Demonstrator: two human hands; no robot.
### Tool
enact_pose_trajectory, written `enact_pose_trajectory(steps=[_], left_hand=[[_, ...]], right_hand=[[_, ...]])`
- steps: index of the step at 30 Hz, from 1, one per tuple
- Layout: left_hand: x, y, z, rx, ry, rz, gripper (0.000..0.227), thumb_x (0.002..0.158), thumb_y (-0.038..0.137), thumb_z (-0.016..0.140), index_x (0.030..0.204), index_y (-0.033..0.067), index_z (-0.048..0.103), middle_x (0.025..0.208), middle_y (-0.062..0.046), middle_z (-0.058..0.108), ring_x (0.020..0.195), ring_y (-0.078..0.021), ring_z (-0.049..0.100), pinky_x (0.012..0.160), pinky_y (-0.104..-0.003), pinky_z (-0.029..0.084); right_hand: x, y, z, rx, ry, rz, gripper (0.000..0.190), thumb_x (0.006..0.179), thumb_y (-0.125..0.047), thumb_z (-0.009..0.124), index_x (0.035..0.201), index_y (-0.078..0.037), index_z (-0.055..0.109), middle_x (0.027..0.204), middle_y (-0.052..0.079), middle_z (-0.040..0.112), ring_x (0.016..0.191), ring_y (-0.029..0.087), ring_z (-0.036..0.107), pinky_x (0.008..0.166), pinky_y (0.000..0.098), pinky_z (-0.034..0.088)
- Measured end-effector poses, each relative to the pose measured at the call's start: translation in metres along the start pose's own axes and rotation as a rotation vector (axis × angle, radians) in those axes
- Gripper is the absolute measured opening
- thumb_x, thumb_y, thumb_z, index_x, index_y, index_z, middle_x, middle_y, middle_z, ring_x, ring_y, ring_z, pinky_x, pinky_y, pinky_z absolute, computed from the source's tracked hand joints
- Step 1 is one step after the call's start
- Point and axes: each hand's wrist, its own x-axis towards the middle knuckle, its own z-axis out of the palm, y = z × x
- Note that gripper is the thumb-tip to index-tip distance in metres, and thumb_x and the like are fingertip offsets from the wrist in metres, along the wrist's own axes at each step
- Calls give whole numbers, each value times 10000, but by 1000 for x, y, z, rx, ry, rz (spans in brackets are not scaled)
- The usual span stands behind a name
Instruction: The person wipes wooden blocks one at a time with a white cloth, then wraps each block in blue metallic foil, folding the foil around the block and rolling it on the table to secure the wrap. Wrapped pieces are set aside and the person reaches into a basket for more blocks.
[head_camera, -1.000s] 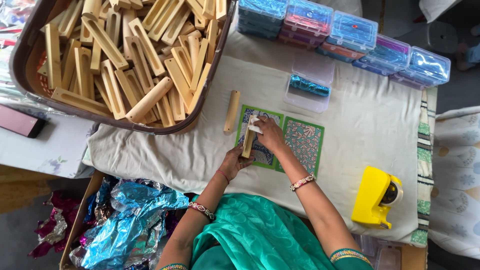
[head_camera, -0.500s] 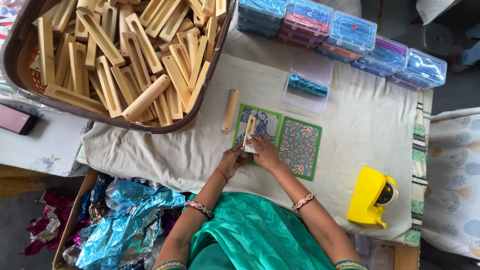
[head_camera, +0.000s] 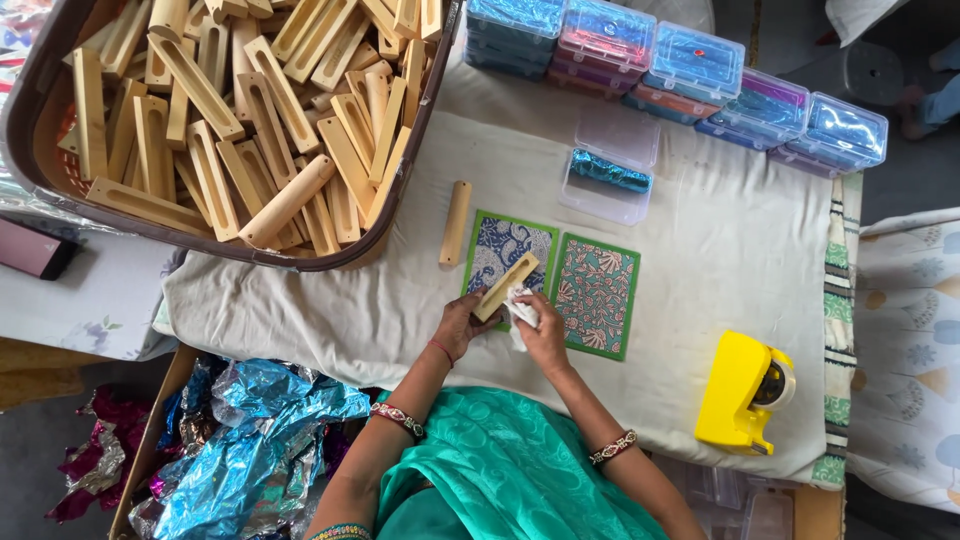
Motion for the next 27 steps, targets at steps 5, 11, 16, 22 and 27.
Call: enact_pose_trajectory(steps=[5, 11, 16, 22, 27], left_hand=[[78, -52, -71, 25, -98, 72, 398, 1033, 170, 588, 1392, -4, 590, 988, -60, 650, 831, -184, 624, 750, -343, 550], [2, -7, -10, 128, -128, 111, 566, 890, -23, 556, 1454, -24, 513, 1166, -86, 682, 993, -210, 721, 937, -317, 608], [10, -15, -16, 137, -136, 167, 569, 913, -56, 583, 1472, -41, 478, 1252, -143, 676, 1047, -204, 722, 943, -295, 598], [48, -46, -44, 225, -126, 263, 535, 950, -46, 624, 1485, -17, 628, 1060, -79, 633, 879, -141, 627, 784, -264, 569], [-4, -12, 7, 966, 252, 846, 280, 932, 8, 672, 1202, 42, 736, 982, -171, 762, 778, -212, 726, 750, -327, 576]], right_hand=[[-2, -42, 13, -520, -83, -513, 507, 728, -1, 743, 1217, -124, 693, 1323, 76, 653, 1173, 305, 610, 959, 409, 554], [59, -25, -7, -724, -104, -436, 548, 714, -5, 712, 1229, -189, 708, 1390, 16, 614, 1185, 287, 579, 965, 386, 548], [69, -6, -4, -793, 17, -293, 474, 798, -26, 721, 1234, -212, 709, 1434, 10, 603, 1229, 300, 569, 917, 371, 564], [6, -10, 22, -732, -62, -478, 587, 698, -4, 734, 1264, -154, 700, 1371, 80, 637, 1218, 338, 573, 957, 438, 552], [11, -13, -5, -214, 108, -95, 395, 817, -54, 710, 1198, -159, 719, 1220, 60, 731, 1057, 264, 746, 911, 384, 606]])
